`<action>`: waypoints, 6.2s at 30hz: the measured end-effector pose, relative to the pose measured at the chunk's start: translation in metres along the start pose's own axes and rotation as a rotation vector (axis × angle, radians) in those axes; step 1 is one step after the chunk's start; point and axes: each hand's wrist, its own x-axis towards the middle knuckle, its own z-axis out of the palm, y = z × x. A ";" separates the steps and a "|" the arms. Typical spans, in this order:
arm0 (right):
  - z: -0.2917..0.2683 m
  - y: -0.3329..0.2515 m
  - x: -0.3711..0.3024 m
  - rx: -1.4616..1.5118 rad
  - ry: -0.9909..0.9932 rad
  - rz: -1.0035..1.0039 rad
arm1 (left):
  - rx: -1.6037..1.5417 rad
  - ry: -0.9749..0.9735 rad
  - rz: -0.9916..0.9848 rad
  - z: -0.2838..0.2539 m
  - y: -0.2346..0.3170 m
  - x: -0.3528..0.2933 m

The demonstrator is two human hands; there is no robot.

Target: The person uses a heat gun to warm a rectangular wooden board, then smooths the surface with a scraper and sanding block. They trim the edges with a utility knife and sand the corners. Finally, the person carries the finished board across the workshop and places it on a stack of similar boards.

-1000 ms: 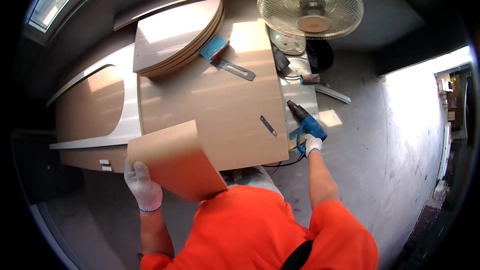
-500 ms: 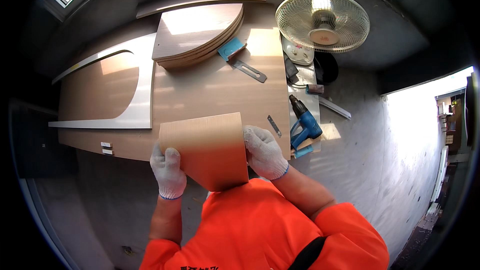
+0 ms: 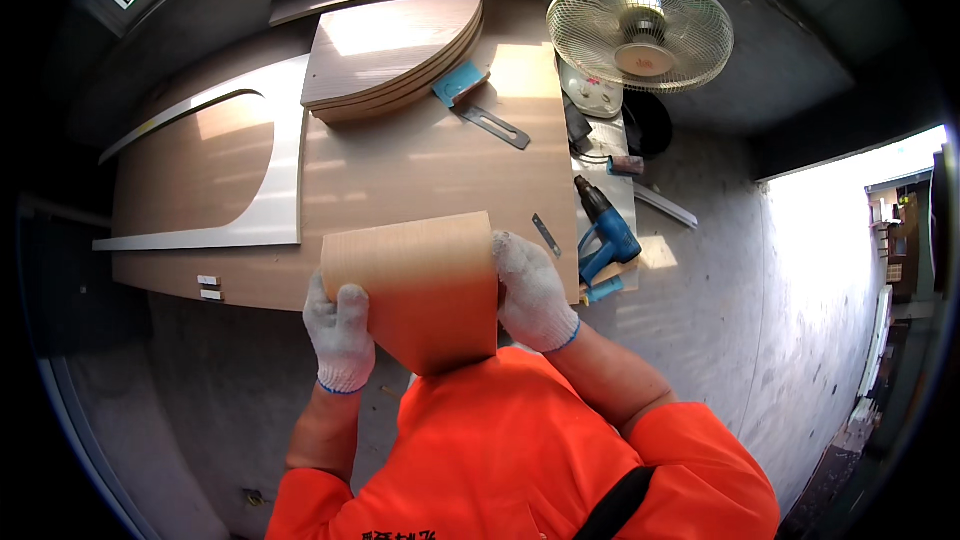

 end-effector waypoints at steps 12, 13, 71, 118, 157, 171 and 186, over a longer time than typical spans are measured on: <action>-0.010 0.008 -0.002 0.333 -0.141 0.133 | -0.034 0.000 -0.015 -0.002 -0.012 0.012; -0.009 0.007 -0.003 0.335 -0.143 0.140 | -0.045 -0.002 -0.016 -0.002 -0.012 0.011; -0.065 0.156 0.121 -1.165 0.566 -0.152 | 1.125 -0.491 0.438 0.049 -0.195 0.151; -0.121 0.146 0.119 0.738 0.273 0.814 | 1.105 -0.527 0.420 0.050 -0.198 0.151; -0.111 0.148 0.123 0.639 0.431 0.636 | 1.144 -0.530 0.430 0.055 -0.197 0.148; -0.087 0.134 0.128 0.017 0.624 0.426 | 1.171 -0.532 0.435 0.058 -0.199 0.142; -0.189 0.142 0.016 -0.986 0.785 0.222 | 1.264 -0.443 0.358 0.168 -0.200 0.108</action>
